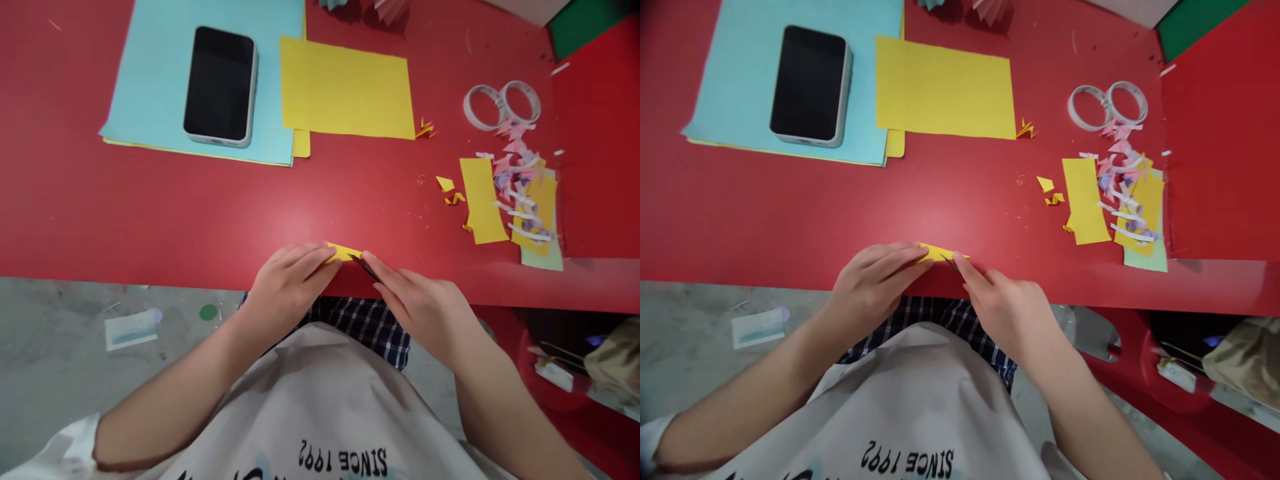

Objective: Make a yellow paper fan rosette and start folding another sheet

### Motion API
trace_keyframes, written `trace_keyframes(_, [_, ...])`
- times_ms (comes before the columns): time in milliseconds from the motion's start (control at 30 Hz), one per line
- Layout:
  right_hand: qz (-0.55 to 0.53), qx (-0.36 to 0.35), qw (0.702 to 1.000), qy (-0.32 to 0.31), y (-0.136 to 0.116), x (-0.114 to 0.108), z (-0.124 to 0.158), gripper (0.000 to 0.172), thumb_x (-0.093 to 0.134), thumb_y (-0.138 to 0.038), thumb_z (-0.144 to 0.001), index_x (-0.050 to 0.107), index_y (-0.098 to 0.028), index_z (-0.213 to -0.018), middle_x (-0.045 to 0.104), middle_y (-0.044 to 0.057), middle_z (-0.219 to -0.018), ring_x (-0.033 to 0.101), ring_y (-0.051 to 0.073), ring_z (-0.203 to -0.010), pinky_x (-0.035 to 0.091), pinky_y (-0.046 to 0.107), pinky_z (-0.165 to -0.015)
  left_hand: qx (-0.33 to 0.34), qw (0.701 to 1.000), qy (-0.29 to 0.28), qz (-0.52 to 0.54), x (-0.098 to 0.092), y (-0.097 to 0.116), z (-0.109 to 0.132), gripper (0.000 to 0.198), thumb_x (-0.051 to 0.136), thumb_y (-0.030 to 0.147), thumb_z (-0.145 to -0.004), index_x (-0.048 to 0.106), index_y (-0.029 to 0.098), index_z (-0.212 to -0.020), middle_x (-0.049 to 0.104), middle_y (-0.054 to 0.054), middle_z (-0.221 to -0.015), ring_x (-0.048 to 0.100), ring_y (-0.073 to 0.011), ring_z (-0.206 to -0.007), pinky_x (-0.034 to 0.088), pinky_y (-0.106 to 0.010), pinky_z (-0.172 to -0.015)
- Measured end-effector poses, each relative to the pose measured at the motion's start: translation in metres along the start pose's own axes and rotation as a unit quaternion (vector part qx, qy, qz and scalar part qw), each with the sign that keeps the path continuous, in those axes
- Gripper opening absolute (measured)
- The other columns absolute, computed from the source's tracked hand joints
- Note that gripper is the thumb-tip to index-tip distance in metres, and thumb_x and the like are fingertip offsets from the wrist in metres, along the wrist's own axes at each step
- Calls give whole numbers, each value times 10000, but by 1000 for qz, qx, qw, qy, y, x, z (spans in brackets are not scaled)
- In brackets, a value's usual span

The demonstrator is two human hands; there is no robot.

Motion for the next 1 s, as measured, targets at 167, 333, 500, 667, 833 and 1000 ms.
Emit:
trace_keyframes(167, [-13, 5, 1000, 1, -4, 0, 2, 409, 387, -295, -891, 437, -256, -1296, 668, 11, -770, 526, 89, -485, 280, 223, -415, 3, 1000, -10, -16, 2, 1, 1, 299, 499, 165, -825, 545, 150, -1120, 603, -95, -1106, 550, -220, -1036, 455, -370, -842])
trace_keyframes(333, [-4, 13, 1000, 1, -7, 1, 0, 408, 382, -298, -890, 441, -270, -1293, 663, 11, -748, 523, 87, -478, 271, 218, -401, 7, 999, -21, -28, 2, 4, 1, 331, 515, 206, -826, 530, 154, -1152, 605, -88, -1110, 533, -222, -1068, 441, -369, -865])
trace_keyframes(500, [3, 19, 1000, -7, -7, 2, 2, 416, 388, -298, -885, 429, -291, -1299, 632, -9, -680, 496, 83, -453, 248, 220, -393, 0, 1000, -23, -16, 1, 4, 2, 331, 495, 186, -835, 522, 156, -1163, 596, -88, -1144, 522, -211, -1101, 439, -361, -893])
trace_keyframes(667, [-1, 20, 1000, -11, -10, 2, 4, 421, 394, -279, -879, 433, -273, -1298, 603, -14, -626, 492, 83, -445, 252, 214, -394, -12, 1000, -14, -8, 2, 4, 5, 347, 506, 180, -826, 518, 145, -1171, 578, -86, -1188, 500, -203, -1143, 423, -361, -945])
trace_keyframes(833, [-32, 24, 999, -21, -12, 2, 5, 416, 384, -279, -886, 443, -232, -1295, 609, 1, -637, 519, 87, -472, 299, 206, -415, -8, 1000, -10, -3, 3, 4, 5, 357, 514, 176, -817, 521, 141, -1173, 574, -78, -1203, 488, -200, -1163, 409, -362, -977])
trace_keyframes(1000, [-69, 42, 996, -23, -12, 4, 4, 425, 387, -272, -888, 423, -212, -1307, 620, 5, -664, 545, 90, -510, 353, 199, -451, -13, 1000, -15, 0, 3, 3, 6, 361, 503, 185, -825, 514, 149, -1184, 558, -76, -1228, 474, -202, -1181, 406, -367, -981])
Point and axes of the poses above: each hand's wrist, its own z-axis away from the middle knuckle, its own x-axis out of the palm, y = z × x, the point moved 6 cm from there along -z, towards the middle knuckle
